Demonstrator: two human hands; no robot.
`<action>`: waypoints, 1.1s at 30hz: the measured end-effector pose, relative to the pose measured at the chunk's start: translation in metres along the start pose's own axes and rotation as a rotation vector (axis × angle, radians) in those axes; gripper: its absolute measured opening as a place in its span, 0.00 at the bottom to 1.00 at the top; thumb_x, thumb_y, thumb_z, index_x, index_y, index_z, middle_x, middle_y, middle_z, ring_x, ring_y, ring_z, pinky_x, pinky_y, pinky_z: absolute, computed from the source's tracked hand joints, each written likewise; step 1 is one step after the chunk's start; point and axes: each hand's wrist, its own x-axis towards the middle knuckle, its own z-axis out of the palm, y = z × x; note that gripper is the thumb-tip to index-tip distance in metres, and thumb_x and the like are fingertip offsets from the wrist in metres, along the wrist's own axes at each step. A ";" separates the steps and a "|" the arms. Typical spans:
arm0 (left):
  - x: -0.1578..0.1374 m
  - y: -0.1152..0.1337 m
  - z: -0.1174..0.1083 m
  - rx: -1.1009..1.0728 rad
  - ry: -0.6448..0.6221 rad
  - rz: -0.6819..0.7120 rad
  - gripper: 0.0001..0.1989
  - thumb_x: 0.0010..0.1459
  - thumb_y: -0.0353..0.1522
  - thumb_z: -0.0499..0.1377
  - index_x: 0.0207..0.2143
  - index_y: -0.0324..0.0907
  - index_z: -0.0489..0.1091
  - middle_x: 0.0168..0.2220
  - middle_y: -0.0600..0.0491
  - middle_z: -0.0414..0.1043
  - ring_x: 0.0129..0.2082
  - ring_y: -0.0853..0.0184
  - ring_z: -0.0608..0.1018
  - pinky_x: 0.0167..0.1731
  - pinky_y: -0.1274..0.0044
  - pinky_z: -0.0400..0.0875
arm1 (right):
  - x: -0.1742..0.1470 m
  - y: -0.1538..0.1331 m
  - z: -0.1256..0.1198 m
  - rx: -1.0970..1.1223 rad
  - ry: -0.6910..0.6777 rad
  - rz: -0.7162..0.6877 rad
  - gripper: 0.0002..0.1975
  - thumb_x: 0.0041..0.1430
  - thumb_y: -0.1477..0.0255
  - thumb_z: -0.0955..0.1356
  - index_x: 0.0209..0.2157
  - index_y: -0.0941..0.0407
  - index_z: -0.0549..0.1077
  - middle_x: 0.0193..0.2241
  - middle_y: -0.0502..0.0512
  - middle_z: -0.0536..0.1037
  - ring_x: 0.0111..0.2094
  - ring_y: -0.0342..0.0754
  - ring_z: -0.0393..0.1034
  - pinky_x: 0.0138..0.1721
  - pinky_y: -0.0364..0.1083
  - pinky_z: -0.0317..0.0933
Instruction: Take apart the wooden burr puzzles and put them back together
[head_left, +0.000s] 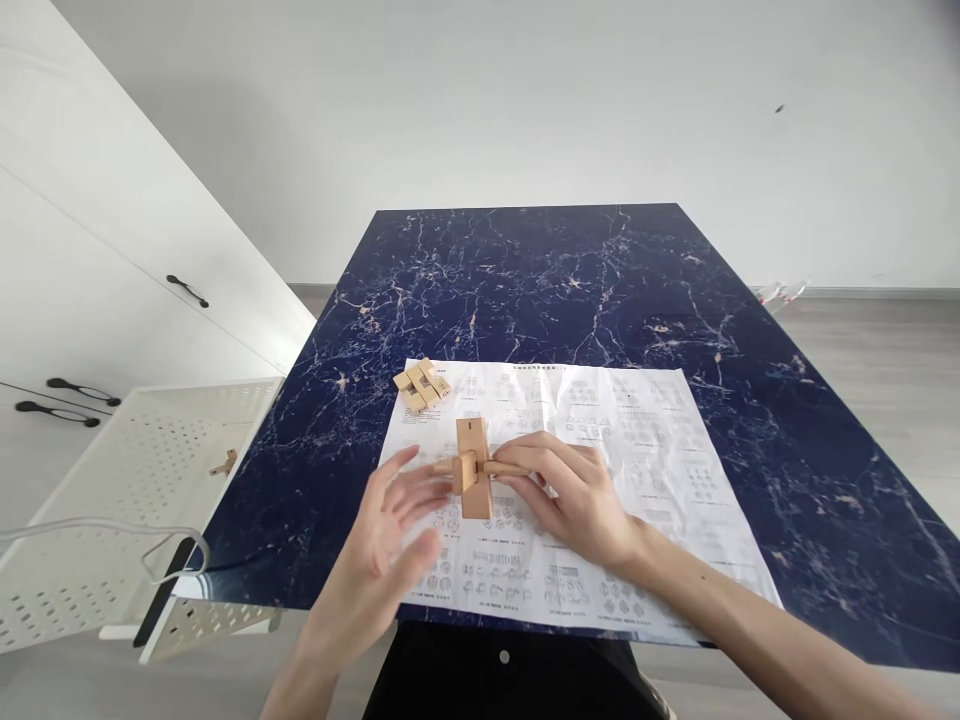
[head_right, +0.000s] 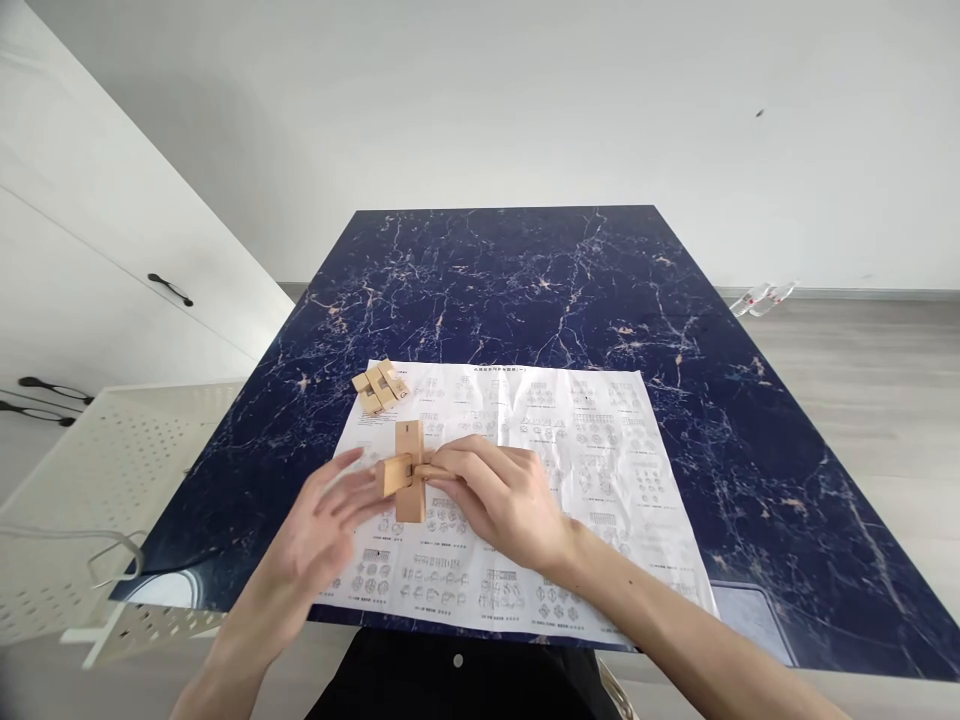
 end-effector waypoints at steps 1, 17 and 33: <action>-0.001 0.003 -0.001 0.183 0.056 0.085 0.39 0.67 0.47 0.68 0.73 0.59 0.55 0.71 0.43 0.66 0.68 0.43 0.73 0.68 0.45 0.68 | 0.000 0.001 0.000 -0.003 -0.002 0.013 0.06 0.76 0.77 0.70 0.52 0.56 0.76 0.41 0.58 0.87 0.36 0.48 0.85 0.27 0.43 0.77; 0.020 0.021 0.008 0.888 -0.021 0.427 0.60 0.56 0.35 0.78 0.78 0.60 0.40 0.73 0.45 0.66 0.71 0.45 0.71 0.67 0.50 0.73 | -0.001 -0.001 0.001 0.059 -0.111 -0.076 0.06 0.79 0.74 0.67 0.52 0.55 0.75 0.40 0.57 0.87 0.37 0.49 0.85 0.34 0.45 0.79; 0.001 0.035 -0.007 0.878 0.110 0.531 0.49 0.58 0.41 0.75 0.75 0.56 0.55 0.71 0.45 0.68 0.72 0.40 0.70 0.65 0.51 0.75 | -0.003 0.009 -0.001 -0.029 -0.168 -0.076 0.07 0.81 0.72 0.65 0.49 0.57 0.75 0.40 0.58 0.86 0.33 0.47 0.83 0.28 0.43 0.71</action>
